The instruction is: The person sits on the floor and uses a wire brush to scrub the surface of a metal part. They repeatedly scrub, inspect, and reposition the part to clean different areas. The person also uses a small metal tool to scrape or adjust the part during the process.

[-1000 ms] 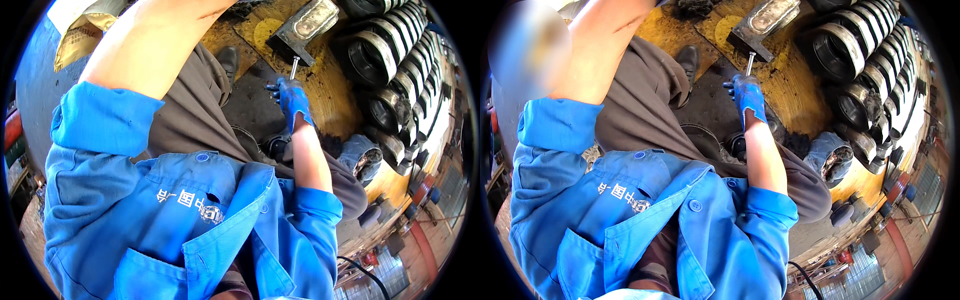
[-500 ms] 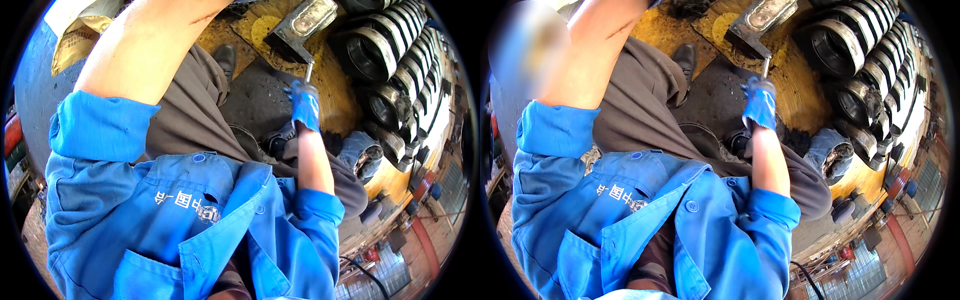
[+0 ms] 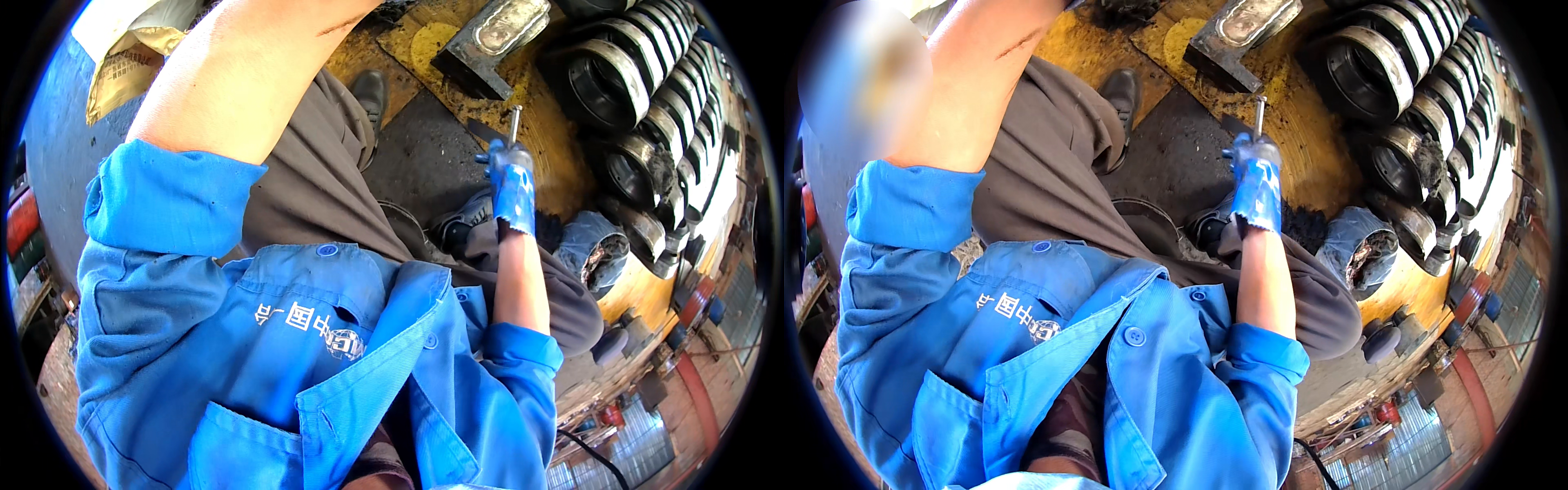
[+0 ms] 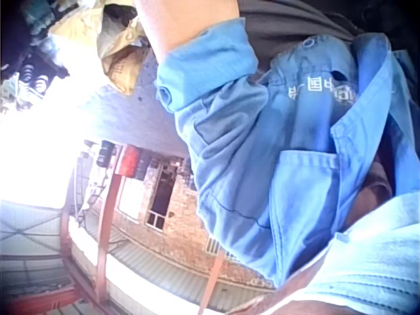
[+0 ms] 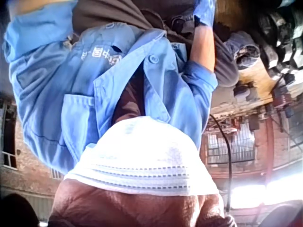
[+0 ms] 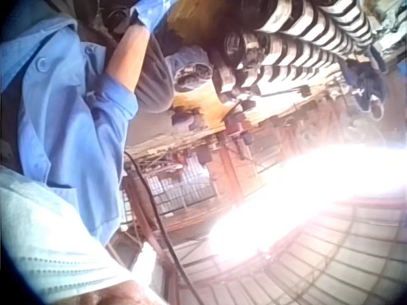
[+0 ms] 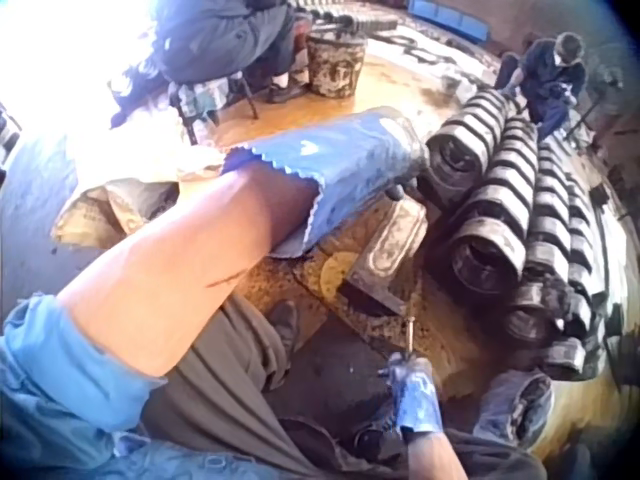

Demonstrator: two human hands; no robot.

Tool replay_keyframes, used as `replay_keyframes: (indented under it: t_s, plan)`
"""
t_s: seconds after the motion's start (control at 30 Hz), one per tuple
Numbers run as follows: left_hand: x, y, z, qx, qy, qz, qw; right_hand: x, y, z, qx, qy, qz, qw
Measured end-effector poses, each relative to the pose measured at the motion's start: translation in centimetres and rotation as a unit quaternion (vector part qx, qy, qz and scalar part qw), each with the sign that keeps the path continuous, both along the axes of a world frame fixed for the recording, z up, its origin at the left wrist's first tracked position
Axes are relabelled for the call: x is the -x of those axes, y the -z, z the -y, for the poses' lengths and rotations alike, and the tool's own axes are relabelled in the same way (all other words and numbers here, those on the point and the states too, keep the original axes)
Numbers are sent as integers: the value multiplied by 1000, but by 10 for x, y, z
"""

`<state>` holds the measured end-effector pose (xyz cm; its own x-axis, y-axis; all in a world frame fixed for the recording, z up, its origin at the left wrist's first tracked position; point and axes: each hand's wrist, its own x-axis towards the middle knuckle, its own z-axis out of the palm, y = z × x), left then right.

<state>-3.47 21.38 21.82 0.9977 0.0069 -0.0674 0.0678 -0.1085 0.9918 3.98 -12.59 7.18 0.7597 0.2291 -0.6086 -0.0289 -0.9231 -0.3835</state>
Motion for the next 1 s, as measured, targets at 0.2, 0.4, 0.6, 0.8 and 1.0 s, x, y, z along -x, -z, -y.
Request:
replay_keyframes:
  t_s: [0.2,0.4,0.6,0.8,1.0]
  plan:
    - [1,2,3,1,1,-8,1000,26,32,-60,-184,129,-140,964]
    - [-1,3,0,-3,2,-8,1000,11,28,-22,9,103,-93,990]
    - [2,3,-1,-3,-1,-4,1000,20,87,-61,-206,-114,-109,966]
    - [6,4,-4,-13,-10,-2,1000,-9,34,-67,172,-594,21,786]
    - [10,8,-4,-14,-18,3,1000,-38,9,-19,203,-698,35,686]
